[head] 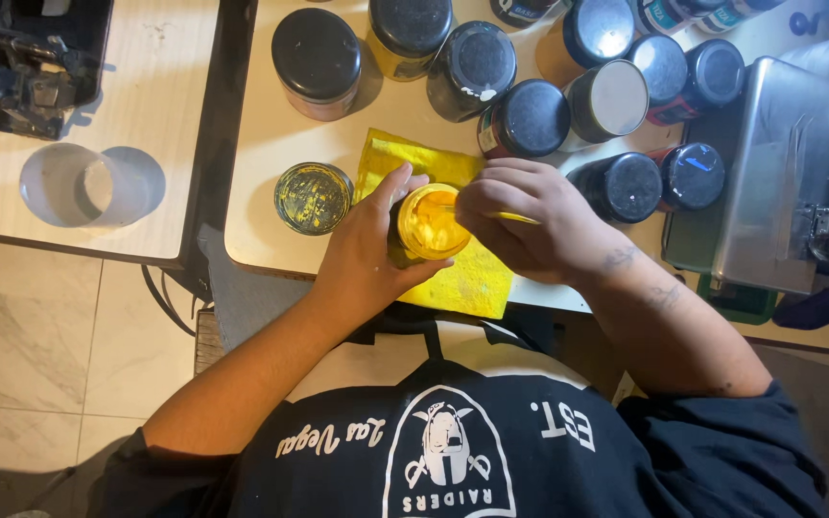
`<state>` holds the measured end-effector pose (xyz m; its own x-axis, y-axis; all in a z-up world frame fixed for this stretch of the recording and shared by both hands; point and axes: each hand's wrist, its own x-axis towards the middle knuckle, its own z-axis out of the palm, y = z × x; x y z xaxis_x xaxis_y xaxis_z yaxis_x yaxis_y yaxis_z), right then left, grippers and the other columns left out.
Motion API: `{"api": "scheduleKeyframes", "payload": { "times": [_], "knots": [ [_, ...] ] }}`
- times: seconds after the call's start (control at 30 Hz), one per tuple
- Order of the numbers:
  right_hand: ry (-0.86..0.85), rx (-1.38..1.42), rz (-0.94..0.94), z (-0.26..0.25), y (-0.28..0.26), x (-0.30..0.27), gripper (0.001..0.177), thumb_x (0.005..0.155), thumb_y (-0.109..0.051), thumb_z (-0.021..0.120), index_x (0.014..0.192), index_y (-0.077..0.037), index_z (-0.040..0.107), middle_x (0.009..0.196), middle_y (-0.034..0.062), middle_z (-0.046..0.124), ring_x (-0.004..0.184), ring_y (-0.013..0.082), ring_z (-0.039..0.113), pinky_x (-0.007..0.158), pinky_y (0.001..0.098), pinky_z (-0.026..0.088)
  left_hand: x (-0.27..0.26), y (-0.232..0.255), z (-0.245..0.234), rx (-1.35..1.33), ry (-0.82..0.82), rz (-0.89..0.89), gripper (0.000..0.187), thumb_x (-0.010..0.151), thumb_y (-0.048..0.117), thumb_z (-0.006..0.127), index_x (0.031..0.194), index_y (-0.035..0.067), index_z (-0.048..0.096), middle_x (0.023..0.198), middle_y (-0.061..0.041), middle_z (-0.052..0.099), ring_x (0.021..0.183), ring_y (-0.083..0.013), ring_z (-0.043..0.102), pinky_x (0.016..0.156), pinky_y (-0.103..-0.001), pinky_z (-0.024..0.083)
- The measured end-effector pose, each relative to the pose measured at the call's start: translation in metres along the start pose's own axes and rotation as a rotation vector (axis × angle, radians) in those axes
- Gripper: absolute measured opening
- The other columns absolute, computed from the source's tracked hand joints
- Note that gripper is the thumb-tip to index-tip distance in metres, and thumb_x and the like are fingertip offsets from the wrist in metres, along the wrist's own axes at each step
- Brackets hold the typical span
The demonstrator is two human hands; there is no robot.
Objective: The person stirs a light blue paste in a small container with a yellow stick, then adds water from a plastic cup and continues stirring. They close the blue container, open a yellow container, and stir the yellow paste with the same stick.
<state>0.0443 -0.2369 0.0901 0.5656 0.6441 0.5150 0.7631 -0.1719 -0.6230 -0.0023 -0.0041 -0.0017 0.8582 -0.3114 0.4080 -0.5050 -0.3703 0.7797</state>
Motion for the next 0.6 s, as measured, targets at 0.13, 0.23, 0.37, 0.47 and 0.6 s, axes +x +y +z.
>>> {"api": "scheduleKeyframes", "payload": {
  "times": [0.13, 0.23, 0.37, 0.47, 0.6],
  "knots": [
    [0.045, -0.001, 0.006, -0.010, -0.007, -0.008, 0.015, 0.107, -0.003, 0.060, 0.098, 0.003, 0.070, 0.080, 0.0207, 0.062, 0.063, 0.0418, 0.065, 0.065, 0.0493, 0.057, -0.004, -0.004, 0.001, 0.022, 0.010, 0.010, 0.103, 0.088, 0.043, 0.096, 0.163, 0.003, 0.038, 0.149, -0.017, 0.067, 0.133, -0.0359, 0.070, 0.117, -0.048, 0.054],
    [0.044, 0.058, -0.050, -0.011, -0.003, -0.009, 0.013, 0.105, -0.002, 0.060, 0.099, 0.002, 0.071, 0.076, 0.0186, 0.064, 0.059, 0.0354, 0.067, 0.061, 0.0431, 0.058, 0.000, -0.003, 0.001, 0.025, 0.004, 0.021, 0.102, 0.089, 0.044, 0.095, 0.163, 0.003, 0.038, 0.150, -0.016, 0.066, 0.134, -0.0348, 0.069, 0.118, -0.046, 0.053],
    [0.059, 0.041, -0.057, -0.012, -0.007, -0.016, 0.012, 0.103, -0.001, 0.063, 0.095, 0.003, 0.071, 0.074, 0.0157, 0.061, 0.055, 0.0332, 0.063, 0.058, 0.0438, 0.056, 0.000, -0.001, -0.001, 0.013, 0.004, 0.019, 0.102, 0.090, 0.041, 0.096, 0.164, 0.003, 0.038, 0.150, -0.016, 0.065, 0.135, -0.0350, 0.069, 0.119, -0.046, 0.053],
    [0.038, 0.026, -0.052, -0.008, -0.013, -0.005, 0.011, 0.102, 0.002, 0.064, 0.093, 0.004, 0.069, 0.075, 0.0179, 0.059, 0.055, 0.0379, 0.061, 0.058, 0.0464, 0.055, 0.000, -0.001, 0.000, -0.004, 0.003, 0.005, 0.101, 0.090, 0.041, 0.095, 0.164, 0.003, 0.037, 0.151, -0.016, 0.065, 0.136, -0.0347, 0.068, 0.119, -0.047, 0.053],
    [-0.039, 0.059, -0.081, 0.001, 0.009, -0.002, 0.008, 0.102, 0.008, 0.061, 0.099, 0.005, 0.069, 0.080, 0.0235, 0.061, 0.063, 0.0447, 0.066, 0.063, 0.0509, 0.058, 0.002, -0.003, 0.000, 0.010, -0.007, 0.008, 0.103, 0.089, 0.044, 0.096, 0.163, 0.001, 0.038, 0.149, -0.017, 0.065, 0.134, -0.0350, 0.069, 0.118, -0.047, 0.054]
  ]
}}
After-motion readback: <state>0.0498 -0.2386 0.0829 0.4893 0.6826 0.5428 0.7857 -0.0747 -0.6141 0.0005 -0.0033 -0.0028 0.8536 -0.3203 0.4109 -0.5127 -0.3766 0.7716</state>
